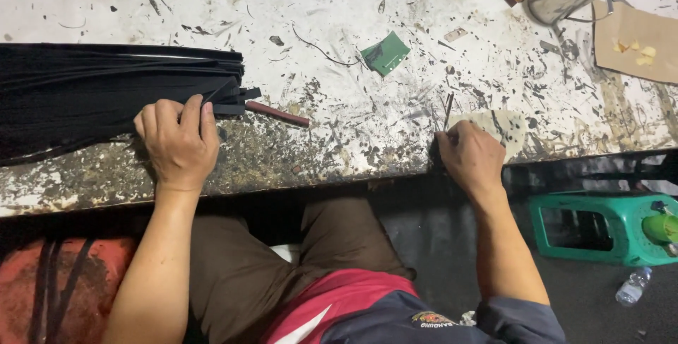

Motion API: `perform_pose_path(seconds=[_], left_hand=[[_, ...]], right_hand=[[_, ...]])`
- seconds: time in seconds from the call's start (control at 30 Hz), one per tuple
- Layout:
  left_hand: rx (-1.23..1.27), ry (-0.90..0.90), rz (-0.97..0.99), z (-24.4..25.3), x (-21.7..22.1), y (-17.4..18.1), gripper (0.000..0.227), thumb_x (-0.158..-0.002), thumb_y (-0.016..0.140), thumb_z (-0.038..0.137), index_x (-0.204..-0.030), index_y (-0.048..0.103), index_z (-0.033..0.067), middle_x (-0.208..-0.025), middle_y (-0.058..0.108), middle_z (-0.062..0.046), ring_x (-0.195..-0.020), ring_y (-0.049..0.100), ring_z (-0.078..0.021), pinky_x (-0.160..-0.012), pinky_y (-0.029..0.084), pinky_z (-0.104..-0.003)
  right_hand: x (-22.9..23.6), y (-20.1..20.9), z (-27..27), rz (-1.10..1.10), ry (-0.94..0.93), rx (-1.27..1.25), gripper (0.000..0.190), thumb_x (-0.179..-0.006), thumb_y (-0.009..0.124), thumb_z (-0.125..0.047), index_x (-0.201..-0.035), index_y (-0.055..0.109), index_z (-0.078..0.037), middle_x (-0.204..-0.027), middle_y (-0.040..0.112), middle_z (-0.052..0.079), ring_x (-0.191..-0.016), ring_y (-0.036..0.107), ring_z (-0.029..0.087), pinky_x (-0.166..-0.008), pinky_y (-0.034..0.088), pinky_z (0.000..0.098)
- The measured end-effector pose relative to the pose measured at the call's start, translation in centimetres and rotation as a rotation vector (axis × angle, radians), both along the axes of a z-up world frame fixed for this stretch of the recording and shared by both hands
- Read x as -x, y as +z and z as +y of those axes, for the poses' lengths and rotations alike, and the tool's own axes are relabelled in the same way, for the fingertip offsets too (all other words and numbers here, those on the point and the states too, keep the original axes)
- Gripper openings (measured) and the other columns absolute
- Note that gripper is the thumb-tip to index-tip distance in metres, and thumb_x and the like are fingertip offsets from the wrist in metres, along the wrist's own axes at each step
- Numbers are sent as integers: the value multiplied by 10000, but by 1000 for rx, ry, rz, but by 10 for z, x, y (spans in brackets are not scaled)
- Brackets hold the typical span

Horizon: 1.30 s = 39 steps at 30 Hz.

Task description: The person applies a coating to the edges of leather straps with a small applicator and rubs them with a cloth while sitting at a cluttered workbench.

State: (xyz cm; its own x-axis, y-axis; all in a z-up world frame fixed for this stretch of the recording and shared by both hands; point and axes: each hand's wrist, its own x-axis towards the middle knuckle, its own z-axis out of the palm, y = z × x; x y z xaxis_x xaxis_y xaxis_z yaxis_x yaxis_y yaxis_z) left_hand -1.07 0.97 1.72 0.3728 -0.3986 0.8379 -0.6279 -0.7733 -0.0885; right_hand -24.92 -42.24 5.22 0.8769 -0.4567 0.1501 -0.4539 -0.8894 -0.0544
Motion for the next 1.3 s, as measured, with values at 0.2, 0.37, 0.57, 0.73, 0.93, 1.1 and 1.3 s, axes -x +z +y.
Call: perform_pose_path(seconds=[0.2,0.37,0.57,0.73,0.93,1.1,1.3], left_hand=[[1,-2,9,0,1,-1,195,-1079,652,240,-1028,770,94,-833,441,-18,-737,517,-220,-801,457,-375],[7,-11,17,1,1,0,195,-1083,649,240,-1030,764,92,-841,444,-19,-739,523,-223,-797,459,-379],[0,-20,-3,1,0,-5,206,-1081,651,262,-1037,771,100,-847,454,-23,-750,532,-224,-816,462,-384],[0,-60,-2,1,3,-4,212,-1056,678,278,-1025,777,94,-837,459,-23,-746,532,-223,-824,471,-385],[10,-101,64,-10,23,24,273,-1075,655,247,-1102,775,3,-921,573,-127,-861,533,-291,-790,417,-409],[151,-288,46,-59,69,38,210,-1060,620,116,-1189,698,-31,-1058,575,-203,-1013,516,-342,-860,457,-458],[273,-895,707,-214,210,19,128,-901,723,114,-1018,749,68,-779,701,-99,-723,709,-321,-649,579,-397]], right_hand=[[0,-2,1,21,13,24,134,-929,690,-222,-851,700,-114,-668,669,30,-686,731,287,-622,553,378],[0,-1,0,6,22,35,113,-915,699,-206,-863,698,-105,-661,665,46,-680,728,291,-594,548,386],[6,12,12,58,50,31,158,-920,702,-254,-905,731,-99,-700,690,63,-711,737,289,-609,562,384],[8,4,4,44,67,79,146,-889,695,-227,-899,717,-83,-709,691,94,-712,737,327,-617,561,428],[55,26,-15,17,-85,-267,219,-989,599,-345,-1038,684,-149,-849,756,107,-783,700,385,-701,460,502],[114,39,-18,-165,-225,-579,147,-975,653,-288,-957,695,-148,-783,668,-20,-608,439,151,-647,385,341],[133,18,-16,-260,-244,-649,116,-997,714,-204,-1016,742,-93,-791,740,98,-747,710,251,-654,543,376]])
